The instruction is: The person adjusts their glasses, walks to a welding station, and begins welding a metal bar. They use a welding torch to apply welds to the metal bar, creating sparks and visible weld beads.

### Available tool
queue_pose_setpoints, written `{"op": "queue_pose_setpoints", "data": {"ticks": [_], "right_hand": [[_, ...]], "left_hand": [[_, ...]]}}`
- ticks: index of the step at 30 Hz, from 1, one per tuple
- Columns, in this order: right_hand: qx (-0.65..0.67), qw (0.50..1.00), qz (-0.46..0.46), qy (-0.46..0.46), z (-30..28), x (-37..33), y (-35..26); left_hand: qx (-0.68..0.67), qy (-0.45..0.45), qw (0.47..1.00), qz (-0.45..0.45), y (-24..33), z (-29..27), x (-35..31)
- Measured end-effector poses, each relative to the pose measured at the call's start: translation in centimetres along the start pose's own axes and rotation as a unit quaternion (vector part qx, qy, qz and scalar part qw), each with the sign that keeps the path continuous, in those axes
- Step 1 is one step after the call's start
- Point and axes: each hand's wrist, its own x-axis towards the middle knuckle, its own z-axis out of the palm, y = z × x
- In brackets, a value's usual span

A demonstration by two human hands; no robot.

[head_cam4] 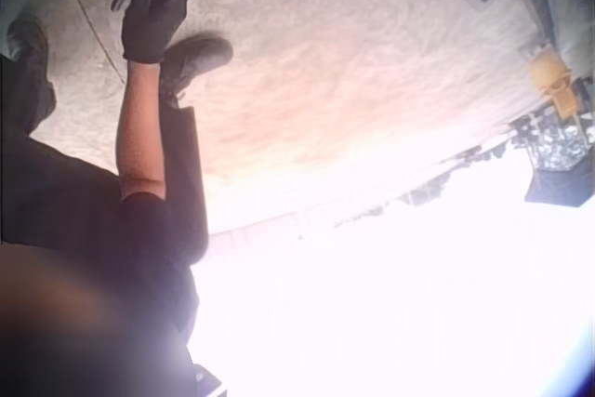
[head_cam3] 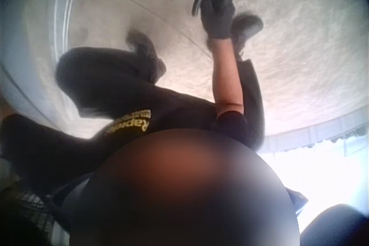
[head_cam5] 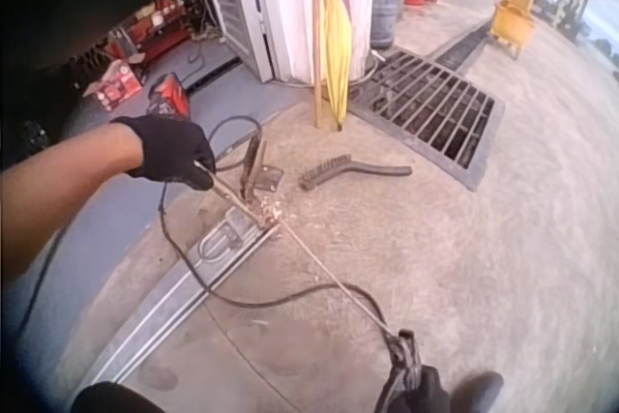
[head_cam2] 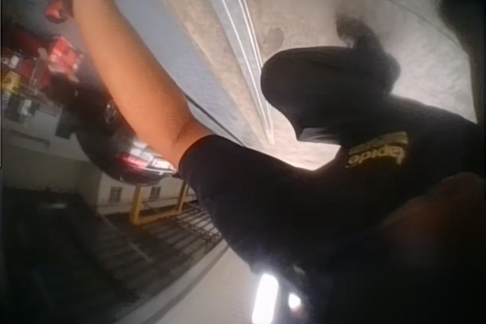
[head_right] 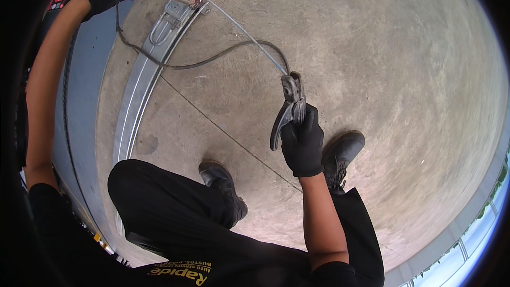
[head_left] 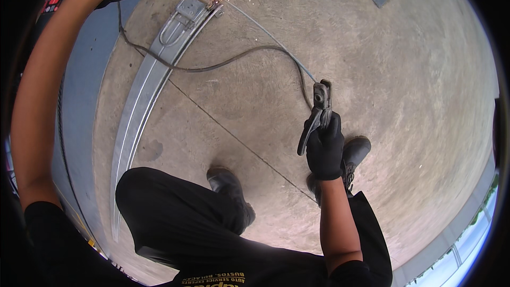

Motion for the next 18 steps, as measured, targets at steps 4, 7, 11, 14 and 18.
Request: {"op": "queue_pose_setpoints", "data": {"ticks": [4, 7, 11, 14, 18], "right_hand": [[0.296, 0.937, 0.183, -0.01, -1.5, 0.6, 0.1], [0.294, 0.937, 0.185, -0.025, -1.3, 0.7, 0.6], [0.169, 0.978, 0.114, -0.045, 0.1, 0.6, 1.4], [0.137, 0.984, 0.099, -0.051, 0.4, 0.6, 1.6], [0.097, 0.988, 0.105, -0.05, 0.1, 0.9, 1.1]], "left_hand": [[-0.013, 0.007, 1.0, -0.002, -0.6, 0.2, 0.3], [0.004, 0.007, 1.0, 0.007, -0.9, 0.5, 0.6], [0.016, 0.003, 1.0, 0.003, -0.8, 0.5, 0.8], [0.018, 0.001, 1.0, 0.003, -0.6, 0.2, 0.6], [0.005, -0.007, 1.0, -0.006, -0.1, -0.2, 0.2]]}}
